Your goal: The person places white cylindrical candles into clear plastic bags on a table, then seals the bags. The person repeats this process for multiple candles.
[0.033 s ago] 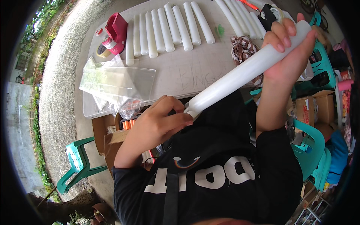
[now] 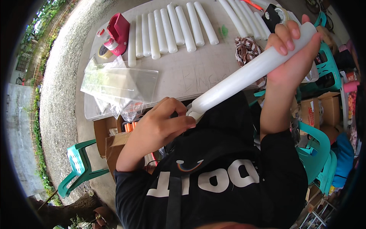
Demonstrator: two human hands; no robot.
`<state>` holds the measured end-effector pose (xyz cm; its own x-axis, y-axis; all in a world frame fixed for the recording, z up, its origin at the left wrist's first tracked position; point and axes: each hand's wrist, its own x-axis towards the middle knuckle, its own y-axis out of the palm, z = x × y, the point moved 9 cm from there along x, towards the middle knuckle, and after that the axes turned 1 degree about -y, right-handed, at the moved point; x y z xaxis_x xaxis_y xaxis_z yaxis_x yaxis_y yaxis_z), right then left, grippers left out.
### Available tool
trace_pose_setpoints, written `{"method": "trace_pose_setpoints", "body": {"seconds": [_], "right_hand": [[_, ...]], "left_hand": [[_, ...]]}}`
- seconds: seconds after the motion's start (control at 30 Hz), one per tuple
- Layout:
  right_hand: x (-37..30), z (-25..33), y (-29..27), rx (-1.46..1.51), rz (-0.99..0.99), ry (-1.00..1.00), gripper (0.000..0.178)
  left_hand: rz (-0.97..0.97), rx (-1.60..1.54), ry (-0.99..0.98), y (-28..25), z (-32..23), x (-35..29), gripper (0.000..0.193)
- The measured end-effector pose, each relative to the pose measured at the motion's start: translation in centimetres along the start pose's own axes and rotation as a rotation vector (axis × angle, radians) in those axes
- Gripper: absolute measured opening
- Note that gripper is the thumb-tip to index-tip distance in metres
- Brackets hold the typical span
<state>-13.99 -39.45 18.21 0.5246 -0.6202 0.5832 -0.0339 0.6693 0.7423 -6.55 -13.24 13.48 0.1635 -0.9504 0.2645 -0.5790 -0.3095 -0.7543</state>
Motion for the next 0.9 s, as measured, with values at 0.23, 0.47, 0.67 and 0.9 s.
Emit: {"method": "trace_pose_setpoints", "body": {"seconds": [0.23,0.47,0.67,0.9], "right_hand": [[-1.9,-3.2,0.8,-0.053,0.085,0.094,0.051],[-5.4,-7.2,4.3,-0.714,0.348,0.415,0.062],[-8.4,-10.3,3.1,-0.713,0.550,0.714,0.037],[-10.0,-12.2,3.9,-1.067,0.857,0.558,0.021]], "left_hand": [[0.015,-0.012,0.018,0.3,-0.1,0.6,0.032],[-0.018,-0.071,-0.049,0.3,1.2,0.5,0.033],[-0.151,-0.013,-0.004,-0.5,2.0,-0.4,0.026],[-0.164,-0.029,-0.061,-0.9,2.2,-0.5,0.030]]}}
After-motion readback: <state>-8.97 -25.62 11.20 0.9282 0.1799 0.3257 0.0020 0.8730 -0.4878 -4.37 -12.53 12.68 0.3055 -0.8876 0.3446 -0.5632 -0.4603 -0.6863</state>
